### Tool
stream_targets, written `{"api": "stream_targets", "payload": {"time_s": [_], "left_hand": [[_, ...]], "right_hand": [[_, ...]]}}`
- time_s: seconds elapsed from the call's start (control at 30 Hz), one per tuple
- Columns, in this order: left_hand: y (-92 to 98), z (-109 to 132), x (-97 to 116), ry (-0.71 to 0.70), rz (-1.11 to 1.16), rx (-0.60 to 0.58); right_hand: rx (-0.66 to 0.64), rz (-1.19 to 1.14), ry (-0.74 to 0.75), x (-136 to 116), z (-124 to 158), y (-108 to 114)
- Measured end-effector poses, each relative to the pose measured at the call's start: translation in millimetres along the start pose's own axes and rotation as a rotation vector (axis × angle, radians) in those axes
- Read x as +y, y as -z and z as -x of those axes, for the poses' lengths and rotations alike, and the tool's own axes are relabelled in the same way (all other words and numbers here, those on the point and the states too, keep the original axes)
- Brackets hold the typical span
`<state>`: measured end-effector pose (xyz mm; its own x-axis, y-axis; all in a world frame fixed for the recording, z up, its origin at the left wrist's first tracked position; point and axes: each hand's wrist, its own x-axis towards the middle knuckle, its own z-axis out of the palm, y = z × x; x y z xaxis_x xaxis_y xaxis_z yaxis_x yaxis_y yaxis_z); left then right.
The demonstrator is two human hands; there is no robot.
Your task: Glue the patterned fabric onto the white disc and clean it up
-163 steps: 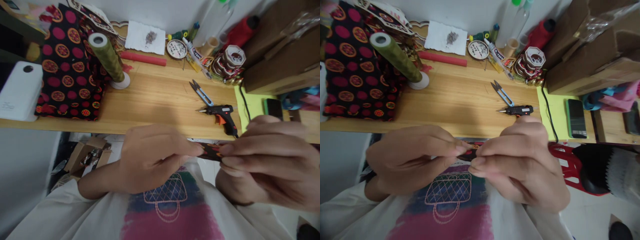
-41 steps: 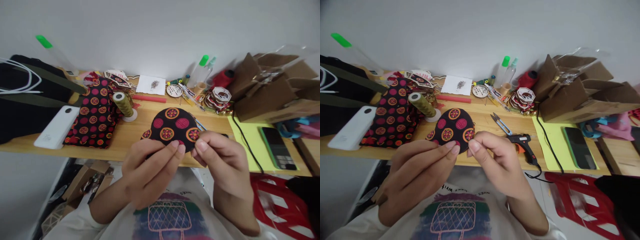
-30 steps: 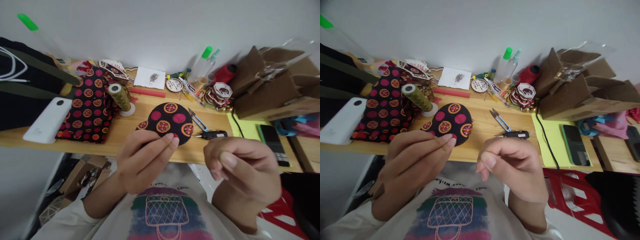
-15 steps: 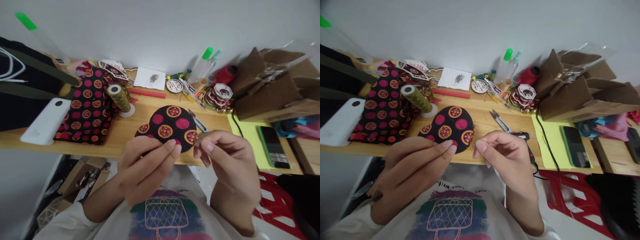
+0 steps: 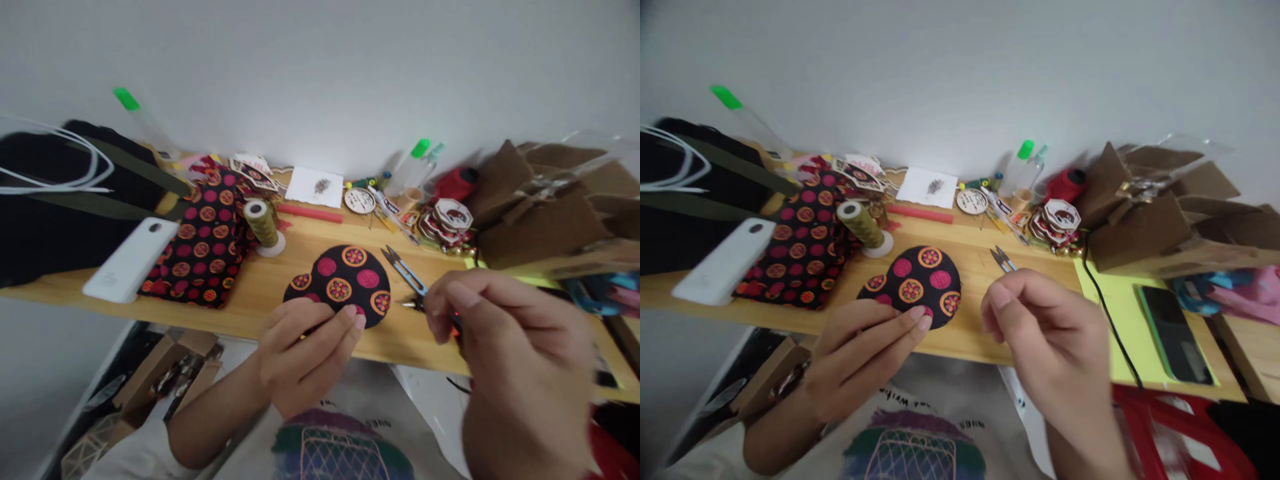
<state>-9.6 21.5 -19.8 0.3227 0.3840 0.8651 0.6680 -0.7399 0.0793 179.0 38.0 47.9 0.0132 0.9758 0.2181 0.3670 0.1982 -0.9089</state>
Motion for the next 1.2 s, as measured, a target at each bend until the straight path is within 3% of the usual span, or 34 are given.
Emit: {"api": "stream_targets", "payload": {"time_s": [0.03,0.07,0.1,0.13,0.2,0.3,0.4,0.5,0.6,0.7,0.77,0.83,0.93,1.1,1.2], "left_hand": [[-2.9,3.8,-3.5,-0.006,0.003,-0.008],[-5.7,7.5,-7.7,0.023,0.006,-0.035],[-8.0,11.0,-12.4,0.083,-0.001,-0.029],[-9.5,14.0,-17.6,0.126,-0.014,0.026],[-8.6,17.9,-28.1,0.149,-0.033,0.068],[5.4,18.3,-39.1,0.13,-0.101,0.126],[30.8,15.1,-42.1,0.101,-0.186,0.057],[52.9,12.4,-42.1,0.046,-0.255,0.013],[59.7,11.0,-43.5,0.012,-0.289,-0.019],[52.2,7.3,-45.9,-0.02,-0.283,-0.02],[44.1,1.9,-46.1,-0.055,-0.264,-0.009],[36.5,-5.6,-44.2,-0.103,-0.234,0.012],[27.8,-16.6,-38.7,-0.162,-0.189,0.029],[18.7,-22.8,-32.4,-0.252,-0.169,0.129],[18.6,-21.2,-31.3,-0.25,-0.178,0.142]], "right_hand": [[0.137,0.118,0.028,-7.1,-15.8,-0.9],[0.13,0.209,0.101,-13.2,-35.3,-4.2],[0.056,0.308,0.163,-18.3,-57.5,-10.4],[-0.097,0.414,0.19,-22.0,-81.4,-19.5],[-0.253,0.62,0.137,-25.3,-127.5,-44.2],[-0.303,0.629,0.11,-17.3,-175.1,-84.7],[-0.317,0.584,0.078,-2.4,-191.4,-112.4],[-0.349,0.506,0.078,1.8,-191.6,-123.6],[-0.44,0.405,0.059,-6.8,-175.6,-120.5],[-0.609,0.308,0.076,-16.1,-134.1,-102.3],[-0.67,0.227,0.212,-19.1,-101.0,-87.0],[-0.509,0.29,0.297,-20.0,-75.1,-74.0],[-0.347,0.504,0.361,-20.2,-59.1,-60.2],[-0.09,0.83,0.543,-19.6,-63.3,-42.6],[-0.059,0.765,0.55,-20.2,-67.8,-33.0]]}}
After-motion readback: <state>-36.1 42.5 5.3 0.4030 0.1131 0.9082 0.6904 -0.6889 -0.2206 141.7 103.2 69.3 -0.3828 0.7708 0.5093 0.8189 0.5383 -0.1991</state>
